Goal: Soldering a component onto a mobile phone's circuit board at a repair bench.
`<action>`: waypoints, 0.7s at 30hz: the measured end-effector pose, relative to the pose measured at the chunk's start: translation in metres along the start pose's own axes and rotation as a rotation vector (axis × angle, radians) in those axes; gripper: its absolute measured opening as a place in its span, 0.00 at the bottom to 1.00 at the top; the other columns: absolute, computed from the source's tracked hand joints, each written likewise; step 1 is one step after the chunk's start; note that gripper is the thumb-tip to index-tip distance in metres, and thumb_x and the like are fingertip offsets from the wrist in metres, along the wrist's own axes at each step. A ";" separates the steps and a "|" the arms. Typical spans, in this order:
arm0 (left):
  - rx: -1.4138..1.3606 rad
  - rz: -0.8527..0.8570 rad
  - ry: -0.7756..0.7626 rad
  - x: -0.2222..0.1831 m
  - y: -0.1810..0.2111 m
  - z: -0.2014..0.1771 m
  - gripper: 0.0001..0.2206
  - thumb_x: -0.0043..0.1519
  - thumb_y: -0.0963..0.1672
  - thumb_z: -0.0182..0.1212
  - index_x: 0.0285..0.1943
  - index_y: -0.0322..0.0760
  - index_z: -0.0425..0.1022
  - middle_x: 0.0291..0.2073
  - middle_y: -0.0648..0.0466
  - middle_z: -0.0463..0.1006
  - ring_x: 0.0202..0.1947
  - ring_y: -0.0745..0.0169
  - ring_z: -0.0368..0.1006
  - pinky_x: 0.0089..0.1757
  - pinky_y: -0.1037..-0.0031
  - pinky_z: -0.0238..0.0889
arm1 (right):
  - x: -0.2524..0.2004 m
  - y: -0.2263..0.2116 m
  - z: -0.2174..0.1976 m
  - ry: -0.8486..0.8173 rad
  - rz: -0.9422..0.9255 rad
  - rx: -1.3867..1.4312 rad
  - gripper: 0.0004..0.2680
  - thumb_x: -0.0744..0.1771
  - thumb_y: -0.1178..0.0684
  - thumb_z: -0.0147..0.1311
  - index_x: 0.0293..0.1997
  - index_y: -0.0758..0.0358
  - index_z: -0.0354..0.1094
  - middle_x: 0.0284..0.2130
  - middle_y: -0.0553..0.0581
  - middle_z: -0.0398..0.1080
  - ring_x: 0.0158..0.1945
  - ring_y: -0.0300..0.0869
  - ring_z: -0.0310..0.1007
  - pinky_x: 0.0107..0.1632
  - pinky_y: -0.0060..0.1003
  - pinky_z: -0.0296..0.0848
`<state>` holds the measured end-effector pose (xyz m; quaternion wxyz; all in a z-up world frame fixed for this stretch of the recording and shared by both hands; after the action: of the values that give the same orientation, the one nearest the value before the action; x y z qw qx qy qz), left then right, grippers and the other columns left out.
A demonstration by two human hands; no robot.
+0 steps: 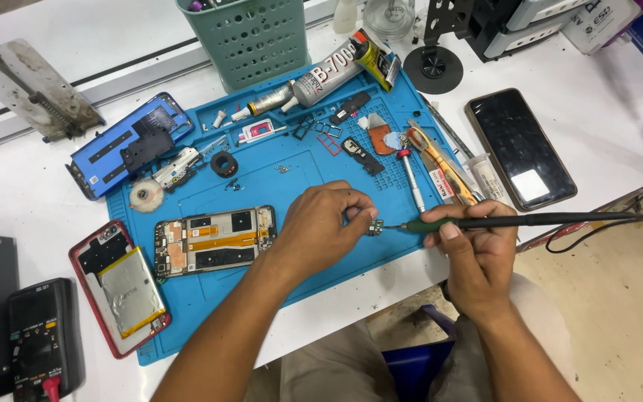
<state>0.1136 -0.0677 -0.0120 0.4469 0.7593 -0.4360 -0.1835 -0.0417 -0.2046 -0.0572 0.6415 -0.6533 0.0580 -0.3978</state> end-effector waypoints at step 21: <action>0.012 0.009 -0.002 0.001 -0.002 0.002 0.06 0.59 0.40 0.60 0.36 0.32 0.83 0.22 0.50 0.75 0.14 0.70 0.64 0.18 0.77 0.57 | 0.000 -0.003 0.003 -0.026 -0.011 0.000 0.10 0.70 0.63 0.45 0.53 0.62 0.46 0.39 0.74 0.76 0.29 0.44 0.76 0.29 0.25 0.66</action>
<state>0.1141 -0.0690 -0.0143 0.4427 0.7597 -0.4409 -0.1799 -0.0413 -0.2019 -0.0542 0.6399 -0.6589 0.0460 -0.3928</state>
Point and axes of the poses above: each hand's wrist, its own x-axis towards the middle knuckle, its own z-axis out of the palm, y = z × x, the point moved 10 cm from there along x, towards the middle knuckle
